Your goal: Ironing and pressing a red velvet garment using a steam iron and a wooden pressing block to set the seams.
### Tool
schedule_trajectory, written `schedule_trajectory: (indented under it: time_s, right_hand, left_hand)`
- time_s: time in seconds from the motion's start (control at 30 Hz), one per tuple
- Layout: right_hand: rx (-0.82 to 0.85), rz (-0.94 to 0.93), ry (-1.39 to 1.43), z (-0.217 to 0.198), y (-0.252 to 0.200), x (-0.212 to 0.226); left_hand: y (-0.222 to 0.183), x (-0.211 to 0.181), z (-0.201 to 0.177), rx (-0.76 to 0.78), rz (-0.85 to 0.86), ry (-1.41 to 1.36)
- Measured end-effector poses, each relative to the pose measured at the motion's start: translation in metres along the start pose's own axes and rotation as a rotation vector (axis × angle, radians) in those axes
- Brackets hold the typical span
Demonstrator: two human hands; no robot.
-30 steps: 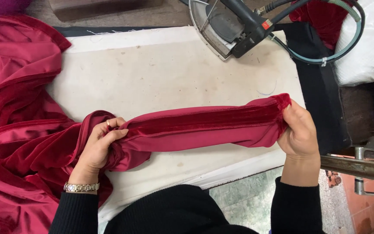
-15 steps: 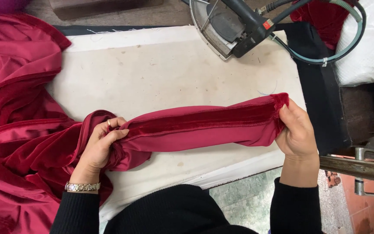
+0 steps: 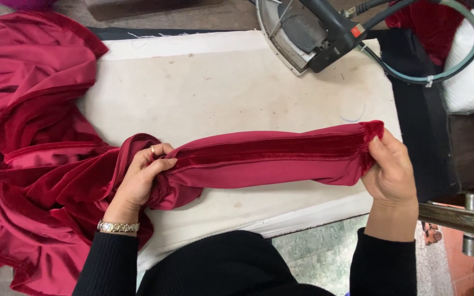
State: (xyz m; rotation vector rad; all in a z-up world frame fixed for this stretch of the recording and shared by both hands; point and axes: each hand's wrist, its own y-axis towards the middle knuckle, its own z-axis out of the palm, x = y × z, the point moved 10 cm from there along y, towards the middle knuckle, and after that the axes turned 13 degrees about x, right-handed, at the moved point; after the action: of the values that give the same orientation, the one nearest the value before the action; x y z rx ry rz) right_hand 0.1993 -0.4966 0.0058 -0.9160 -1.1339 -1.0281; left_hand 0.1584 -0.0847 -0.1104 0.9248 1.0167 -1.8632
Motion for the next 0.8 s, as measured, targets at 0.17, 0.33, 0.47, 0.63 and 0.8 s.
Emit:
schedule_trajectory:
  time_s: [0.17,0.33,0.47,0.63,0.8]
  right_hand:
    - [-0.012,0.011,-0.036,-0.0002,0.0006,0.0009]
    - [-0.035,0.010,-0.050,-0.0039,-0.0005,-0.0002]
    - [-0.022,-0.033,-0.004,-0.0073,-0.0030,0.0010]
    - [0.039,-0.056,-0.021,-0.0061,-0.0039,0.0035]
    - [0.063,-0.055,-0.023,-0.0059,-0.0032,0.0017]
  left_hand:
    - [-0.0007,0.0000,-0.0002,-0.001,-0.008,-0.004]
    - [-0.0019,-0.0030,0.0028,0.006,-0.011,-0.016]
    - [-0.0017,-0.0040,0.0035,0.009,-0.015,0.005]
    - [-0.0017,-0.0054,0.0050,0.017,-0.007,0.006]
    - [-0.0014,-0.0070,0.0058,0.023,-0.010,0.025]
